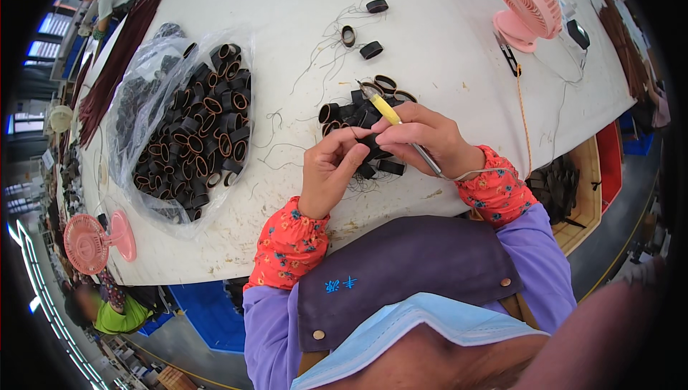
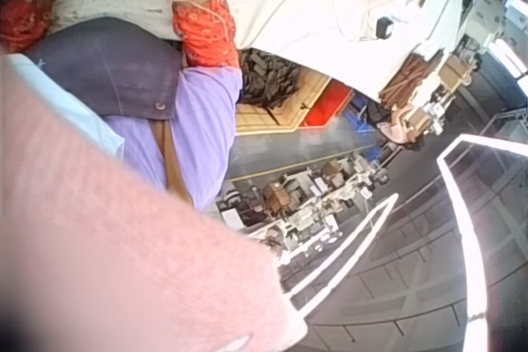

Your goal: Applying a yellow finish or adhesive to the edges of small black leather loops using a precision applicator pen.

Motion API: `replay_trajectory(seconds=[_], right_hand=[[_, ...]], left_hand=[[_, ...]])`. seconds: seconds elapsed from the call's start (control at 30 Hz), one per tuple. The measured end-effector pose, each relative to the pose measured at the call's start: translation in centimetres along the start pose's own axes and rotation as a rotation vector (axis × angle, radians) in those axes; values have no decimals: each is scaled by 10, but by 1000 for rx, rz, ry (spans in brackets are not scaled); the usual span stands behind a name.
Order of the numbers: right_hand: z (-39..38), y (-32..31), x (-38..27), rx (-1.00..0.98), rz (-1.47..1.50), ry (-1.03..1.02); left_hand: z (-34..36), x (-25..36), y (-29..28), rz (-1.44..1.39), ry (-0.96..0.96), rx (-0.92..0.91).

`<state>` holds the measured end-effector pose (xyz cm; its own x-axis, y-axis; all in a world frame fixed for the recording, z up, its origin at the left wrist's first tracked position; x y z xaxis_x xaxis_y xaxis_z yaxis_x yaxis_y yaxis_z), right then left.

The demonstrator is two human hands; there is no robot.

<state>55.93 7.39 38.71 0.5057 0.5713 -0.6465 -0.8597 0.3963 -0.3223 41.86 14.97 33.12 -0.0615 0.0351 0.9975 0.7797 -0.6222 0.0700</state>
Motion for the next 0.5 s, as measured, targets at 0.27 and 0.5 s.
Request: replay_trajectory(seconds=[0.27,0.5], right_hand=[[-1,4,-2,-18,18,-20],[-2,4,0,3,37,-16]], left_hand=[[2,1,-7,44,169,146],[-1,8,1,-118,51,67]])
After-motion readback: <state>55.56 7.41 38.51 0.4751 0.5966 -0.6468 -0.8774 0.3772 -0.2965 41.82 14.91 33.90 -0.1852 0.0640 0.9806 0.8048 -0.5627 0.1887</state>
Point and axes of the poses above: each hand's wrist, its own z-axis towards the middle knuckle, its own y-axis out of the palm, x = y × z, the point moved 6 cm from there along z, towards the middle knuckle, and after that the axes turned 10 degrees about x, right-handed, at the moved point
